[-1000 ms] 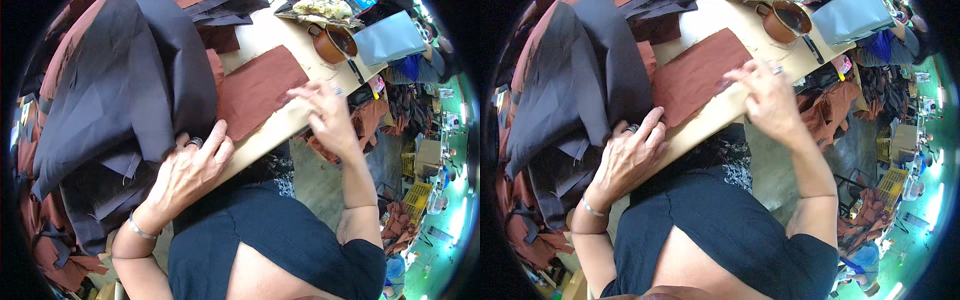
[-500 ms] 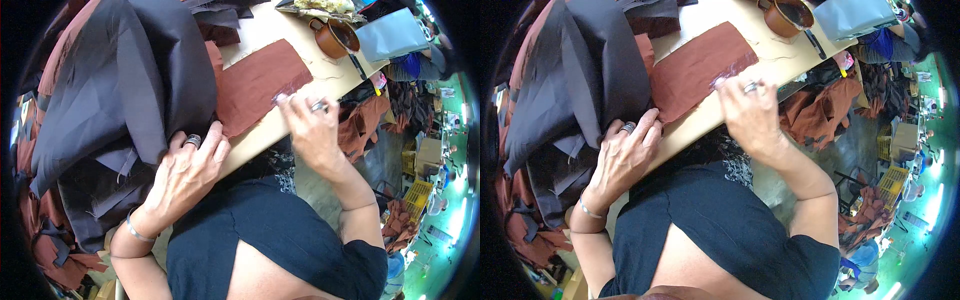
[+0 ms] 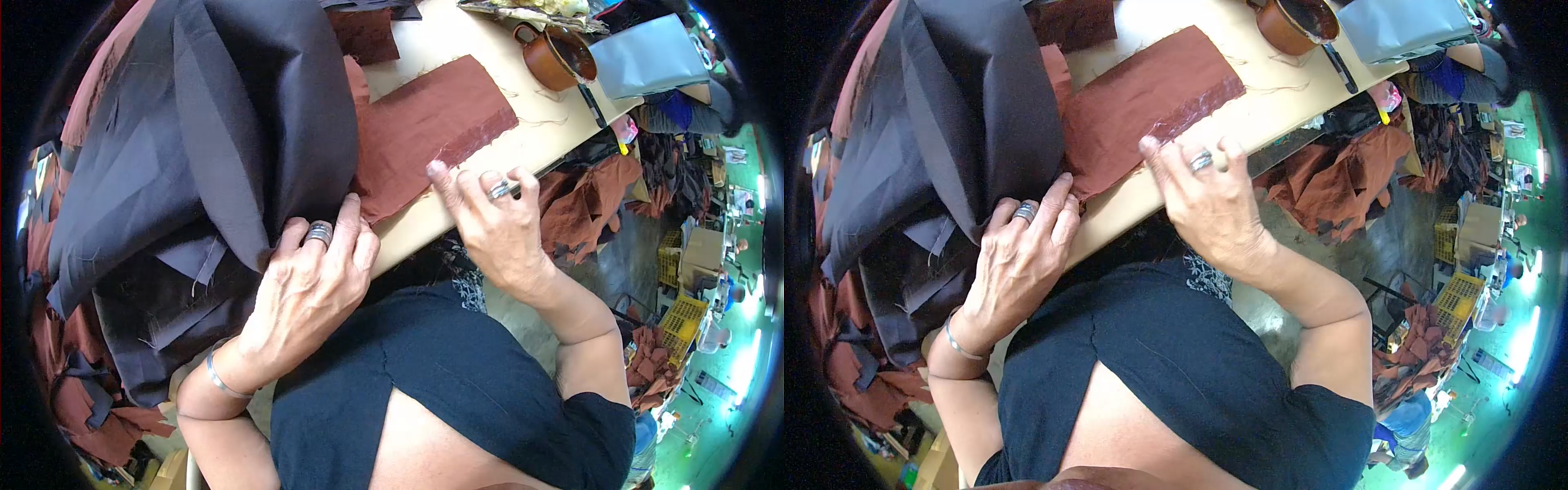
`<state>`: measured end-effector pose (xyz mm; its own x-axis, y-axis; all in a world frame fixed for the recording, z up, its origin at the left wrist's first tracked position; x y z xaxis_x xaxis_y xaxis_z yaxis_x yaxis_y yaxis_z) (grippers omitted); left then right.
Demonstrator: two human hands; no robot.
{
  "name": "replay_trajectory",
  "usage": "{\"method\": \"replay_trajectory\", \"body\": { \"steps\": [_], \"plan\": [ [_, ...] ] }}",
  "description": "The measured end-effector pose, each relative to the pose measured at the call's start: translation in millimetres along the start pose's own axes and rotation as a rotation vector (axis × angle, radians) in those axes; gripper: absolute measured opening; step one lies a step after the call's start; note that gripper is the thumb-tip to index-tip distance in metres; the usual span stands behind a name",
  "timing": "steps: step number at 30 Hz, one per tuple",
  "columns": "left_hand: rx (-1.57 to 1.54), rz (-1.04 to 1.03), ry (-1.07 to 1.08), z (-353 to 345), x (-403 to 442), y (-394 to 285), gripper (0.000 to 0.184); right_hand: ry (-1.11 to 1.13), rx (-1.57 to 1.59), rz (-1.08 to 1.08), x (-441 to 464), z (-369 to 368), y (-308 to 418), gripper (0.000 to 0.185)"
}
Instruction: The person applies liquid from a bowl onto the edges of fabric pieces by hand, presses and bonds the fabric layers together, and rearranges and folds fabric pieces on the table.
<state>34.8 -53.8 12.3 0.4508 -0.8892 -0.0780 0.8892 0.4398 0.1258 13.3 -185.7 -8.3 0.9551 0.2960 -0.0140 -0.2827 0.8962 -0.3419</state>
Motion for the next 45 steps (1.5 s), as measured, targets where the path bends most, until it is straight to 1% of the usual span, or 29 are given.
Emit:
{"method": "replay_trajectory", "body": {
  "steps": [3,5,7,9,15,17,18,21,22,25,27,28,29,31,32,34,37,40,41,43,44,45],
  "plan": [
    [0.044,0.002,-0.004,0.2,-0.9,-1.7,0.02,-0.02,0.041,0.03,-1.1,4.1,-2.7,0.049],
    [0.064,0.003,-0.011,0.5,-1.8,-2.2,0.02,0.006,0.007,-0.062,3.3,-4.8,-18.9,0.046],
    [0.089,0.009,-0.033,0.7,-2.9,-3.2,0.02,0.013,-0.077,-0.082,7.4,-7.2,-23.5,0.046],
    [0.121,0.017,-0.066,0.6,-4.1,-5.1,0.019,-0.011,-0.094,-0.045,7.5,-4.7,-17.6,0.047],
    [0.113,0.025,-0.066,-2.2,-5.8,-7.2,0.017,-0.027,-0.054,0.066,5.0,2.4,7.7,0.049],
    [0.076,0.021,-0.018,-3.3,-7.0,-8.1,0.024,-0.037,-0.031,0.097,3.4,6.4,18.7,0.048],
    [0.058,0.019,0.004,-3.9,-7.2,-8.4,0.029,-0.018,-0.001,0.111,3.0,6.7,23.6,0.047],
    [0.075,0.02,-0.013,-4.3,-6.8,-9.7,0.028,-0.025,0.125,0.16,1.5,9.8,36.6,0.043],
    [0.075,0.021,-0.013,-4.5,-6.9,-10.0,0.028,-0.019,0.274,0.141,4.2,7.2,28.9,0.038],
    [0.096,0.017,-0.02,-2.2,-6.0,-9.8,0.026,0.168,0.655,0.197,18.7,5.7,-20.1,0.036],
    [0.115,0.021,-0.035,-0.1,-5.8,-10.8,0.025,-0.077,0.687,0.01,21.8,3.6,-88.3,0.036],
    [0.147,0.014,-0.092,-2.4,-5.9,-11.1,0.02,-0.125,0.537,-0.165,21.6,7.4,-140.7,0.034],
    [0.145,0.012,-0.092,-3.2,-5.4,-11.4,0.02,-0.175,0.403,-0.328,20.4,10.7,-185.7,0.033],
    [0.143,0.013,-0.084,-3.6,-5.8,-10.7,0.02,-0.06,0.161,-0.387,21.8,-3.8,-220.8,0.041],
    [0.148,0.007,-0.082,-3.4,-6.2,-11.0,0.021,-0.045,0.101,-0.403,22.6,-15.0,-231.3,0.043],
    [0.14,0.007,-0.068,-2.6,-6.2,-10.9,0.021,-0.014,-0.018,-0.429,27.6,-35.5,-242.1,0.048],
    [0.136,0.013,-0.064,-0.8,-5.2,-11.3,0.021,0.289,0.093,-0.515,38.3,-56.0,-254.6,0.063],
    [0.144,0.008,-0.076,-0.2,-4.6,-11.7,0.02,0.258,0.208,-0.447,37.9,-56.6,-259.3,0.051],
    [0.148,0.007,-0.082,0.1,-4.5,-11.7,0.019,0.182,0.222,-0.454,34.0,-48.3,-261.0,0.051],
    [0.127,0.024,-0.033,-2.4,-5.1,-11.4,0.026,0.035,0.252,-0.461,21.3,-22.1,-250.5,0.052],
    [0.115,0.033,-0.004,-3.8,-6.0,-11.6,0.03,0.0,0.151,-0.452,17.9,-16.6,-240.2,0.044],
    [0.117,0.032,-0.01,-3.0,-6.9,-12.1,0.03,0.008,0.114,-0.438,16.2,-13.2,-229.2,0.042]
  ]
}}
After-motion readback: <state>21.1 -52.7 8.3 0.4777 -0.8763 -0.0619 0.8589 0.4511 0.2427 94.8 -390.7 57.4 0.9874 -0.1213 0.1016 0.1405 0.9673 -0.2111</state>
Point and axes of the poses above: each hand's wrist, its own x-axis towards the middle knuckle, its own z-axis out of the back of the hand, y = z × x, the point moved 7 cm from there along x, towards the middle knuckle, and after that the axes turned 12 degrees about y, right-handed, at the moved point
